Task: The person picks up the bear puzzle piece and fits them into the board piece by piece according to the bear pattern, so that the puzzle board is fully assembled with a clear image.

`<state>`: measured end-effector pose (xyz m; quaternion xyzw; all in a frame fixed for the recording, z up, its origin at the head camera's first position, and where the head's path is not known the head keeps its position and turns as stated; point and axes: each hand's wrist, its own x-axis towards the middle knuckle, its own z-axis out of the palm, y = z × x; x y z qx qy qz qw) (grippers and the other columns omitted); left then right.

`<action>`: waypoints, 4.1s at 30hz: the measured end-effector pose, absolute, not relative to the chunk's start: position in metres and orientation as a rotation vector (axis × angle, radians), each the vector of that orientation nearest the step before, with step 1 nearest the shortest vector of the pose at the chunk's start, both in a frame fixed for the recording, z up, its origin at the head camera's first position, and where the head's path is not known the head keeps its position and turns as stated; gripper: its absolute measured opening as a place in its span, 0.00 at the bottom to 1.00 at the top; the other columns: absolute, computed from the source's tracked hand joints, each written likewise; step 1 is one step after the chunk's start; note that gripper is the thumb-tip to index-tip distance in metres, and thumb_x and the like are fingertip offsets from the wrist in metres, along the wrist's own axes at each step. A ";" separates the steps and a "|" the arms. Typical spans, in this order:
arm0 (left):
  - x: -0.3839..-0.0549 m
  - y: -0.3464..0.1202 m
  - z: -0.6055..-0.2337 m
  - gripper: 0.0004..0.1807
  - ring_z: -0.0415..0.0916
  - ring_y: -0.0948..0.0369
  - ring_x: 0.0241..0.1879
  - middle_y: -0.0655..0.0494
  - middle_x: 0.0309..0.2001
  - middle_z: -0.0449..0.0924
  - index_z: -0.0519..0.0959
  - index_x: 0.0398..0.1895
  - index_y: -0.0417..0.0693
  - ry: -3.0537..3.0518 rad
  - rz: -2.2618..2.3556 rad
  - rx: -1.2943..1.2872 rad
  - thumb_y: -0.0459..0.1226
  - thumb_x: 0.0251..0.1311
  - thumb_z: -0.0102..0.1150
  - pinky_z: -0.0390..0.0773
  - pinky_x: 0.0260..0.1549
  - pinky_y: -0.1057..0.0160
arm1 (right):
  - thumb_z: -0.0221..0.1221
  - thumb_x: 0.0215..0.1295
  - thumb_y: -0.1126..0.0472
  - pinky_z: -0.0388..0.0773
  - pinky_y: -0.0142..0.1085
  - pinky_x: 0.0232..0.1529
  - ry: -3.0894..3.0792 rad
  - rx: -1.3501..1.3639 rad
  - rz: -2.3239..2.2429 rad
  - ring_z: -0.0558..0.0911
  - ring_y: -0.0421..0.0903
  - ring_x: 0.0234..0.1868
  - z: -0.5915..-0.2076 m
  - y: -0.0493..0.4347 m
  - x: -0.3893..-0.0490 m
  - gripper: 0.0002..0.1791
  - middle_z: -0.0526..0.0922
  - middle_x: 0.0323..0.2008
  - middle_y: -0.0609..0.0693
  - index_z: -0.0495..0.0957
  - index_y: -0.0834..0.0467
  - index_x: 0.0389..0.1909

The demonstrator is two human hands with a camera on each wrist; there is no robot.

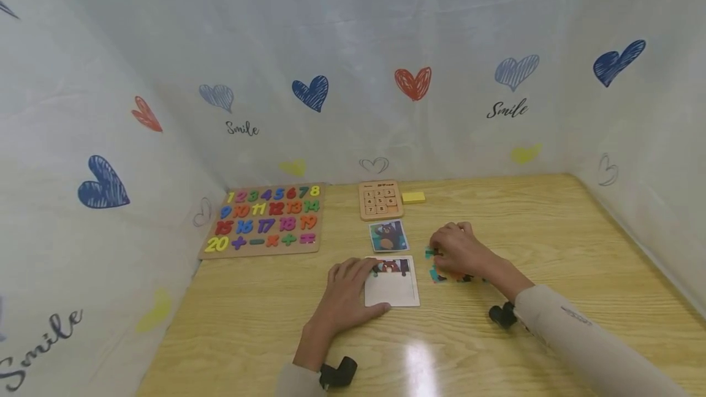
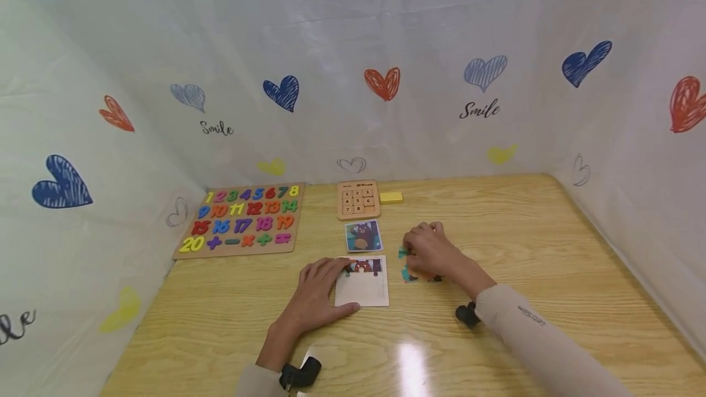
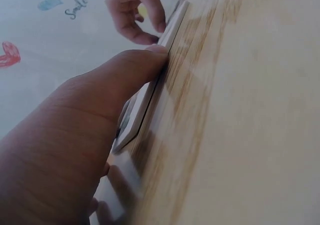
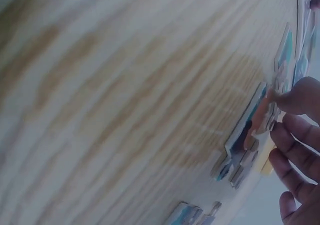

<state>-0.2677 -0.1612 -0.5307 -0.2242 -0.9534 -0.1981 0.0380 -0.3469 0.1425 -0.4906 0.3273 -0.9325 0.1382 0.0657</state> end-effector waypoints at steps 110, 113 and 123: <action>-0.267 -0.164 -0.526 0.51 0.54 0.54 0.72 0.59 0.74 0.60 0.62 0.76 0.55 -2.918 -0.534 -0.707 0.73 0.55 0.53 0.55 0.66 0.44 | 0.72 0.58 0.54 0.67 0.53 0.51 -2.579 1.322 0.316 0.70 0.45 0.49 -0.491 0.039 -0.311 0.06 0.83 0.38 0.41 0.90 0.50 0.35; -0.267 -0.164 -0.525 0.51 0.54 0.54 0.72 0.58 0.74 0.60 0.62 0.76 0.54 -2.919 -0.538 -0.702 0.72 0.55 0.53 0.54 0.67 0.43 | 0.71 0.59 0.54 0.67 0.53 0.51 -2.550 1.340 0.303 0.70 0.45 0.50 -0.490 0.040 -0.310 0.07 0.84 0.40 0.42 0.90 0.50 0.36; -0.267 -0.163 -0.526 0.52 0.55 0.54 0.71 0.58 0.74 0.60 0.61 0.77 0.53 -2.907 -0.533 -0.709 0.72 0.55 0.53 0.55 0.66 0.43 | 0.70 0.60 0.55 0.66 0.53 0.50 -2.501 1.377 0.321 0.72 0.46 0.52 -0.493 0.042 -0.311 0.07 0.84 0.43 0.43 0.91 0.52 0.38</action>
